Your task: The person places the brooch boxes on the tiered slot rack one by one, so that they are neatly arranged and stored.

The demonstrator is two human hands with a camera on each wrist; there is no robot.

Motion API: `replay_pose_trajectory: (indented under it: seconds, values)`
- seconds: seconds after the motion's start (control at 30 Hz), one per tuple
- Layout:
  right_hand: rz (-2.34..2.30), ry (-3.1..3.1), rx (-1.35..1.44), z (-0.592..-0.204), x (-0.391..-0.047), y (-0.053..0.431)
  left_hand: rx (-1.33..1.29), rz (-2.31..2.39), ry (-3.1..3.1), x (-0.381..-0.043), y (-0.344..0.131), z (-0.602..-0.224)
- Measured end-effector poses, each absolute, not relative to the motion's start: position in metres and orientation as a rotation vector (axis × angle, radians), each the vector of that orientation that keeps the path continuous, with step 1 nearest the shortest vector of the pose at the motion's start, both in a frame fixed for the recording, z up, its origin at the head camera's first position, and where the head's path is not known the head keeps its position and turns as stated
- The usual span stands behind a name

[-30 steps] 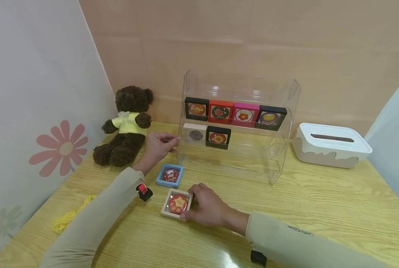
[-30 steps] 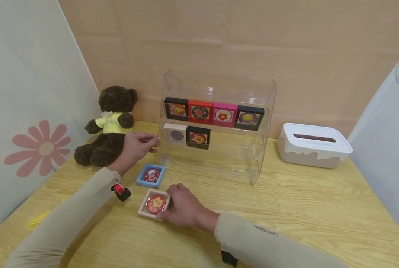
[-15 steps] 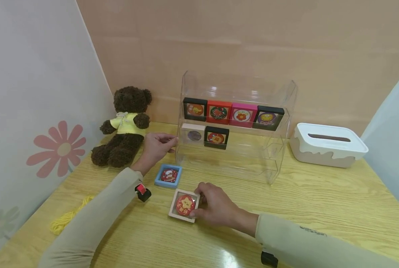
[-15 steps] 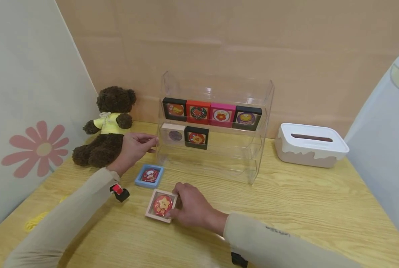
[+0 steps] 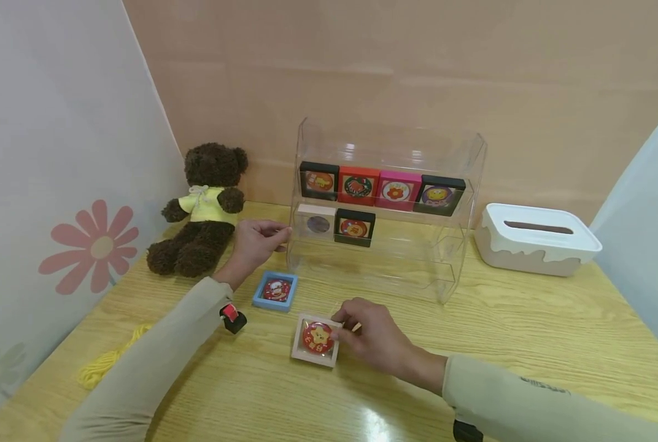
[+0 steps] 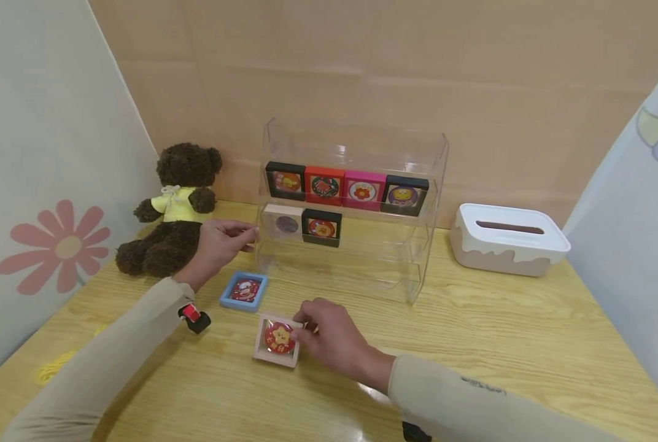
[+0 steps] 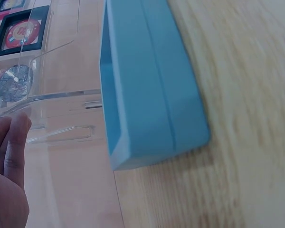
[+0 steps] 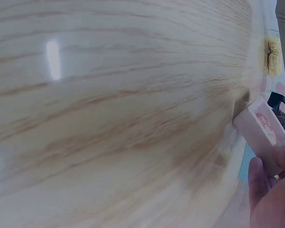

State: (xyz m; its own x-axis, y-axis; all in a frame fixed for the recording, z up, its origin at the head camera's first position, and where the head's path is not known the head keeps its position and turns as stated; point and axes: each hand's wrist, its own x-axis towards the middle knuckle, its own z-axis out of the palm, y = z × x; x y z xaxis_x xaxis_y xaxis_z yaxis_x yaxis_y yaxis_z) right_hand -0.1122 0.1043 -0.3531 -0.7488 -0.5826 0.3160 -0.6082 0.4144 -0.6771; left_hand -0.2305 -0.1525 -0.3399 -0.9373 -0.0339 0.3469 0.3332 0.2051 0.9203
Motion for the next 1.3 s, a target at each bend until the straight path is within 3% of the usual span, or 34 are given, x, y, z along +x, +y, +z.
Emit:
replay_pose_trajectory:
  seconds: [1.3]
  values:
    - [0.986,-2.406,0.923,-0.332,-0.15,0.17,-0.345,-1.783,-2.179,-0.231,-0.154,-0.342]
